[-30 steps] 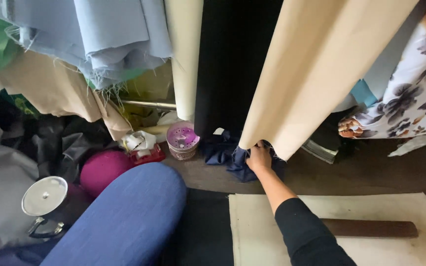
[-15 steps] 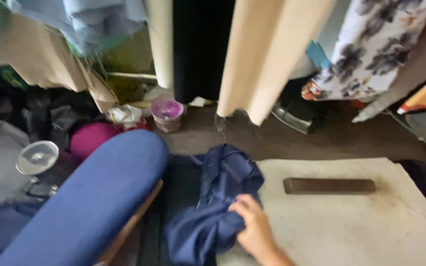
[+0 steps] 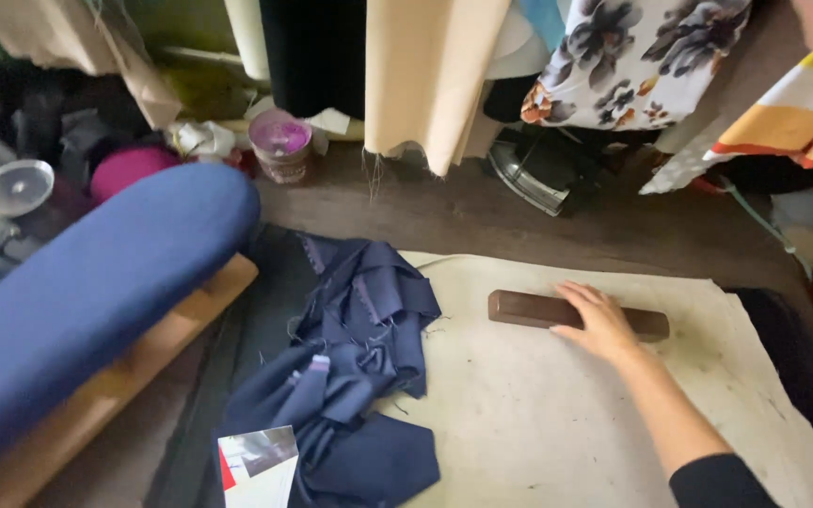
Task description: The person prepares a fabric pattern by aligning a paper template onto a piece of blue fabric and securing it with several pins on a work table.
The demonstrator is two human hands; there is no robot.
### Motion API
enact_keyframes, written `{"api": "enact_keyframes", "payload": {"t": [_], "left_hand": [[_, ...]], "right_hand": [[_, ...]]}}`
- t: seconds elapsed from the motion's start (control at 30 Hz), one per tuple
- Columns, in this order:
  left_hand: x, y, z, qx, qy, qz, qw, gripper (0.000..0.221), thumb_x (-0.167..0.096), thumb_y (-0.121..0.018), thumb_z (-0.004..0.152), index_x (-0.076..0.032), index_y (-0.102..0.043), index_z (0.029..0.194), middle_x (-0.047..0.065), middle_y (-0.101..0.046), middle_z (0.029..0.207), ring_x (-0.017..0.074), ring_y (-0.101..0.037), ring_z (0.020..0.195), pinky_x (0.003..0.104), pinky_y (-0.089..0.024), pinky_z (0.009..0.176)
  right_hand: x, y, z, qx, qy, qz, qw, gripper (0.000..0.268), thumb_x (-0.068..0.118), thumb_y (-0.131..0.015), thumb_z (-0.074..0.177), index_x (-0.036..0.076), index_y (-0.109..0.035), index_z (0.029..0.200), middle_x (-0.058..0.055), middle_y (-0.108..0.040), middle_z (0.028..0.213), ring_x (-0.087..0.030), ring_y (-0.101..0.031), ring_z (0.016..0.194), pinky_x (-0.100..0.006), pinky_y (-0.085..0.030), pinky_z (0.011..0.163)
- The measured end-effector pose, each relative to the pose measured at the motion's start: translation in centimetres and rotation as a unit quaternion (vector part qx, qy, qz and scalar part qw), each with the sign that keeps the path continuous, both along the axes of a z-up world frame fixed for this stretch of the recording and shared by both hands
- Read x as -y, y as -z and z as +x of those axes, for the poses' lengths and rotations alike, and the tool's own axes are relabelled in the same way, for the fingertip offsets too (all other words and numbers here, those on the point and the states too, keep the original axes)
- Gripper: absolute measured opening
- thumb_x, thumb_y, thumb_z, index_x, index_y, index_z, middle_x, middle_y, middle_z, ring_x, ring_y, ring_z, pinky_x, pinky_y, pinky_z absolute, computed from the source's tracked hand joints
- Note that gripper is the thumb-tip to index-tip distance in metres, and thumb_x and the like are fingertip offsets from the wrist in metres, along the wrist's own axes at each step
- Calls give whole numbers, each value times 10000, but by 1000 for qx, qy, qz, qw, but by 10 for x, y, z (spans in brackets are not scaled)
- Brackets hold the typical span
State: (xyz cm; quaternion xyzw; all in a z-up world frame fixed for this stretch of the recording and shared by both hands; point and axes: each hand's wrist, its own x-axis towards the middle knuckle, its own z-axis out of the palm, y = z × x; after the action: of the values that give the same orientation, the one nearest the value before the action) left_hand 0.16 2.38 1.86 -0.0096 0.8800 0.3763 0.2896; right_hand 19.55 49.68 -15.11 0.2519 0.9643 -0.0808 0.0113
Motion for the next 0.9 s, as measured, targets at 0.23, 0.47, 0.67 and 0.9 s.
{"api": "enact_keyframes", "payload": {"t": [0.23, 0.47, 0.67, 0.9], "left_hand": [[-17, 47, 37, 12, -183, 105, 977, 280, -339, -632, 760, -139, -751, 914, 107, -767, 795, 187, -710, 785, 287, -490, 728], [14, 63, 121, 204, -467, 207, 835, 263, -58, -594, 917, 87, -603, 1136, 369, -717, 1039, 492, -654, 745, 519, -561, 756], [21, 78, 129, 143, -389, 297, 860, 285, -76, -566, 859, 104, -639, 1067, 343, -809, 933, 445, -747, 638, 452, -578, 590], [16, 94, 131, 193, -339, 306, 869, 276, -89, -573, 877, 50, -619, 1110, 328, -789, 869, 386, -720, 604, 401, -553, 514]], "right_hand": [[-26, 7, -15, 7, 74, -41, 996, 703, 556, -719, 693, 190, -584, 1278, -22, -570, 1339, -227, -516, 1241, -382, -403, 1031], [-72, 42, -137, -74, -43, 6, 996, 756, 572, -729, 683, 127, -606, 1282, -99, -605, 1293, -322, -556, 1167, -467, -451, 926], [-56, 44, -216, -50, -44, -26, 997, 680, 503, -724, 753, 141, -580, 1310, -51, -570, 1308, -320, -513, 1169, -502, -461, 850], [148, -46, -157, -208, -167, -363, 893, 334, 276, -618, 872, 50, -676, 1111, -143, -607, 1191, -264, -632, 944, -399, -503, 849]]}}
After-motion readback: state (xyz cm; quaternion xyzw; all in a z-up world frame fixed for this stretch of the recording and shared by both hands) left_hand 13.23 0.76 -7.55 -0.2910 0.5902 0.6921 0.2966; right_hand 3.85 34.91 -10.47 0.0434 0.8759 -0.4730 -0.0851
